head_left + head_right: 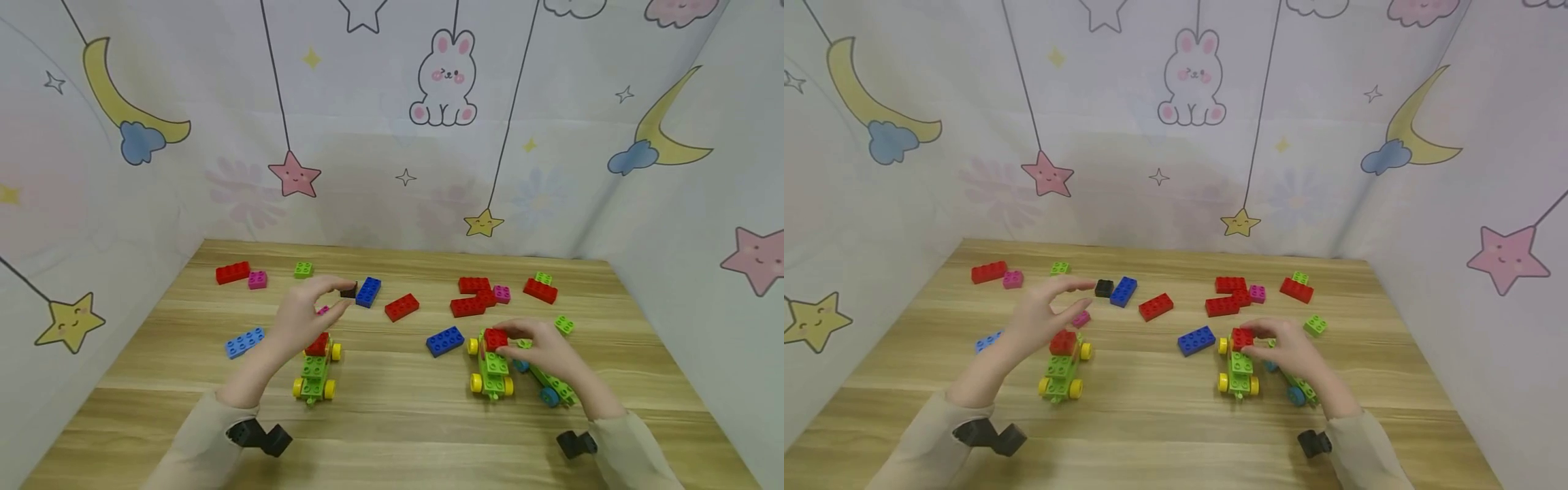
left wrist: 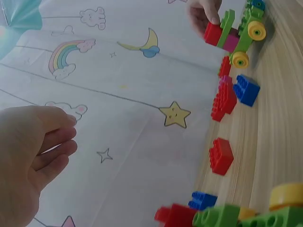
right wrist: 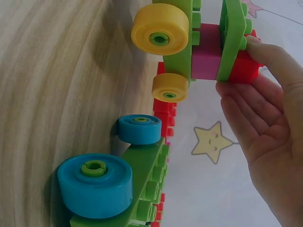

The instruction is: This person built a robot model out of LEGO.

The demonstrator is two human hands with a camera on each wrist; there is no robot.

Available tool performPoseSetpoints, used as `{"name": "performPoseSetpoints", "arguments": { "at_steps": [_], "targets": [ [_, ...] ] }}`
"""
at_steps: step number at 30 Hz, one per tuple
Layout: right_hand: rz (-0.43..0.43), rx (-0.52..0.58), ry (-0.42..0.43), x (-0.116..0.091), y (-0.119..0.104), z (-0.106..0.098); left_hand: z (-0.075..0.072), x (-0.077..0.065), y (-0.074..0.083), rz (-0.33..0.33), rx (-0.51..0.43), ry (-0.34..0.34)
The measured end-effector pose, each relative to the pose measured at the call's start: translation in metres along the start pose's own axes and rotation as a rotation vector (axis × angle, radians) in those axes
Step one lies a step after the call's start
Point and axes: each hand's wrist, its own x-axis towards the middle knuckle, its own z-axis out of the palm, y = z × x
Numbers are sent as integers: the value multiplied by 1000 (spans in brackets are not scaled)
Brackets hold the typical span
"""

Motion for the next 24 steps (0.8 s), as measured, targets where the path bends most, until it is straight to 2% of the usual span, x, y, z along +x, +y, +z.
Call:
{"name": "performPoseSetpoints", "arguments": {
  "at_steps": [7, 17, 21, 24],
  "targets": [
    [54, 9, -42, 4, 0, -1, -21, -13, -37, -95, 91, 3],
    [82, -6, -86, 8, 0, 0, -41, -42, -83, -228, 142, -30],
    [99, -13, -96, 9, -1, -1, -50, -50, -100, -298, 149, -72],
    [104, -20, -103, 10, -2, -3, -56, -55, -112, -362, 136, -127]
  ]
}}
